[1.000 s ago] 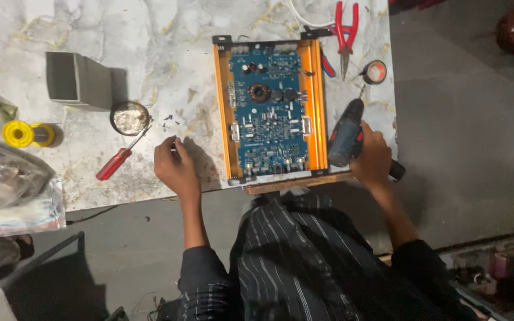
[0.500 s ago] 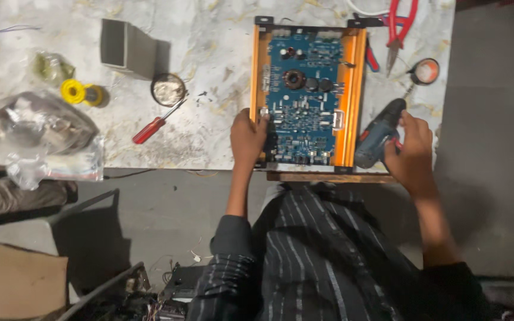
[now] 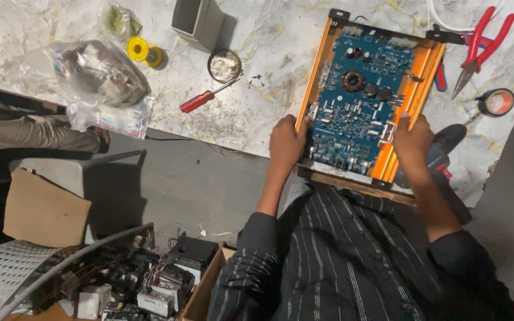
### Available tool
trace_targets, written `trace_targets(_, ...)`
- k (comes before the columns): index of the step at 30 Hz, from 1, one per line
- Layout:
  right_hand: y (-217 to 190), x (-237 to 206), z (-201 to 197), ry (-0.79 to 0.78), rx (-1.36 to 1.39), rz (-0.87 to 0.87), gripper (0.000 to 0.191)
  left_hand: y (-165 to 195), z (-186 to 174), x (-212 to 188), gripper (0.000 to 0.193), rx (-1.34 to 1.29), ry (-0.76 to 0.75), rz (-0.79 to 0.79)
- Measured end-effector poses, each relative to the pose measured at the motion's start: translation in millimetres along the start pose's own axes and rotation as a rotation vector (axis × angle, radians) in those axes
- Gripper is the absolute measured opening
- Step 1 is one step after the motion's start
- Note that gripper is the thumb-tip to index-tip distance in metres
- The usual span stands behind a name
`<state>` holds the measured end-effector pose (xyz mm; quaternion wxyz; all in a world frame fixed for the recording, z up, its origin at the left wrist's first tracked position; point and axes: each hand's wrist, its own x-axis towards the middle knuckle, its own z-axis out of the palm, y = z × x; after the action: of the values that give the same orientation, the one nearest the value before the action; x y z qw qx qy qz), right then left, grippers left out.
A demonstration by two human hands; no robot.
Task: The person uses a cordless drill to fasten screws into a blue circuit board mounted on an orange frame. They then place a black metal cover over the assembly and secure it with additional screws using the drill.
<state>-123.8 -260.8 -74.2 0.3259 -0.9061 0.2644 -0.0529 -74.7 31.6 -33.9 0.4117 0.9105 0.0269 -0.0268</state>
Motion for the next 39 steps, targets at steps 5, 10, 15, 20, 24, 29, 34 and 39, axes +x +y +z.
trace_targets(5,-6,-4,2,-0.077,0.133,0.168,0.032,-3,2,1,0.041,0.007,-0.02,-0.029)
trace_targets(10,-12,-9,-9,-0.052,0.194,0.089,0.022,-3,-7,1,0.042,-0.002,-0.1,0.03)
trace_targets(15,-22,-14,-21,-0.085,0.366,0.039,0.024,6,-15,3,0.04,-0.04,-0.13,0.039)
trace_targets(20,-32,-15,-32,-0.143,0.37,0.075,0.038,10,-17,2,0.041,-0.023,-0.154,0.016)
trace_targets(24,-34,-14,-37,-0.198,0.478,0.141,0.04,7,-15,1,0.041,-0.042,-0.146,0.05)
trace_targets(29,-27,-10,-36,-0.253,0.544,0.237,0.032,3,-12,1,0.045,-0.018,-0.125,0.084)
trace_targets(34,-23,8,-31,-0.297,0.632,0.381,0.027,4,-14,0,0.045,-0.028,-0.137,0.059)
trace_targets(39,-28,23,-31,-0.327,0.589,0.514,0.031,8,-15,1,0.044,-0.04,-0.145,0.044)
